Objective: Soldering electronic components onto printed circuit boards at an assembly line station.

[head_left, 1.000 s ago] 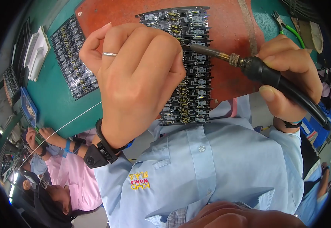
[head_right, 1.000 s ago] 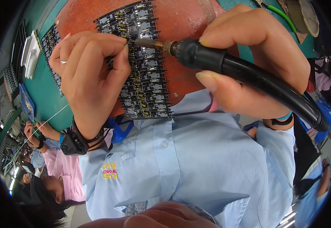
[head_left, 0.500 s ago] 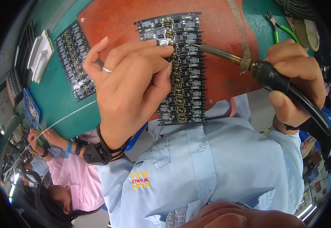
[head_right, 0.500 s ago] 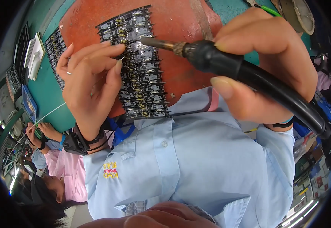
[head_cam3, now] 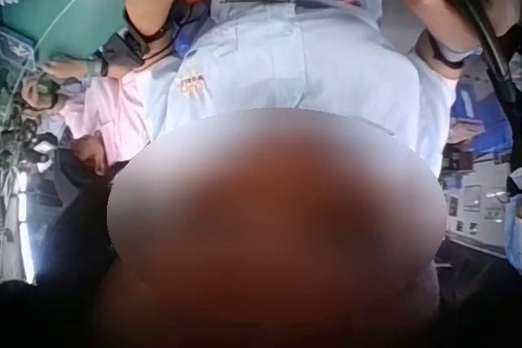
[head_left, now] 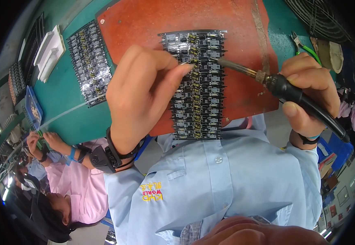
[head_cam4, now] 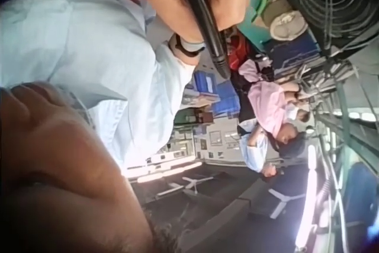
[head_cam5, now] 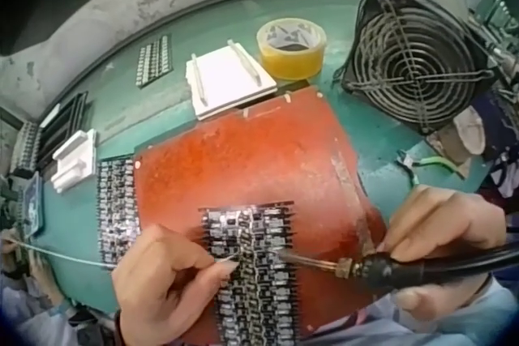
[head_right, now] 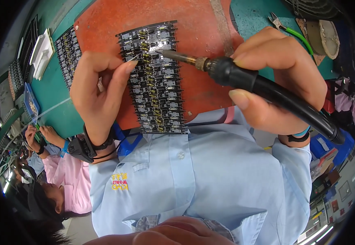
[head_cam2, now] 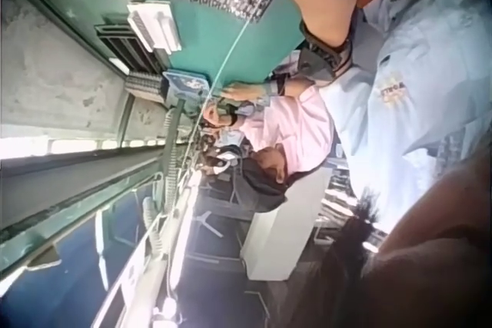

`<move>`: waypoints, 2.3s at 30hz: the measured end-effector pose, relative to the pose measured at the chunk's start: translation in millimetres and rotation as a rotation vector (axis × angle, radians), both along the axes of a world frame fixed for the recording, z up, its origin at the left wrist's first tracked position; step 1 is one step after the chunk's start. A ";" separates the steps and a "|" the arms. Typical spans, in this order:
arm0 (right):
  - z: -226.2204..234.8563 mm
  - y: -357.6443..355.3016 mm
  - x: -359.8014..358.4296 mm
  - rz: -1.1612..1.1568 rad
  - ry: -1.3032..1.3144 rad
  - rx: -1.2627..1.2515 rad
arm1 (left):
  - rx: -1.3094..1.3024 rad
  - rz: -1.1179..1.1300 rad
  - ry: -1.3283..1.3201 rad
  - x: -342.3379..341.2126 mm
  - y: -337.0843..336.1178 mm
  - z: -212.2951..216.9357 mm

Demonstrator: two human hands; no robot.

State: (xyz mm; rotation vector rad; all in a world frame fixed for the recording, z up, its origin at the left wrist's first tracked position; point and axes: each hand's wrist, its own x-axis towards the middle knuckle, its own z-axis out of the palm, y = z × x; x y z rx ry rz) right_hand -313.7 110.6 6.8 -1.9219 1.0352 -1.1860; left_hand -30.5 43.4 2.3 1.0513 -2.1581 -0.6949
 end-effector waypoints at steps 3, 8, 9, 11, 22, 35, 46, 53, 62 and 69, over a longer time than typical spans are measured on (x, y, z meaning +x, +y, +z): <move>-0.9 1.4 6.2 0.000 -0.006 0.006 | -0.022 -0.039 -0.014 0.0 1.1 -2.8; 1.4 1.3 8.9 -0.007 0.007 0.038 | -0.051 -0.089 -0.035 1.5 3.9 -2.9; 1.0 1.0 9.6 -0.011 0.008 0.038 | -0.064 -0.089 -0.057 1.7 3.7 -2.1; 0.5 0.5 9.6 -0.015 0.009 0.042 | -0.077 -0.115 -0.079 3.3 1.0 -1.2; -2.2 -9.1 9.9 0.020 0.042 0.027 | -0.092 -0.136 -0.132 2.6 -6.8 -2.9; -4.1 -13.8 5.2 0.038 0.032 0.014 | -0.197 -0.162 -0.165 0.1 -13.6 -7.3; -1.9 -15.4 6.0 0.028 0.048 0.024 | -0.346 -0.231 -0.194 0.5 -17.4 -9.2; 5.5 -8.7 8.1 -0.073 0.055 0.080 | -0.392 -0.248 -0.196 0.1 -23.3 -10.7; 7.4 0.2 12.1 -0.068 0.096 0.092 | -0.399 -0.246 -0.166 -1.4 -17.6 -11.7; 1.0 -11.7 4.6 0.039 0.110 0.076 | -0.412 -0.224 -0.158 -1.6 -17.5 -14.9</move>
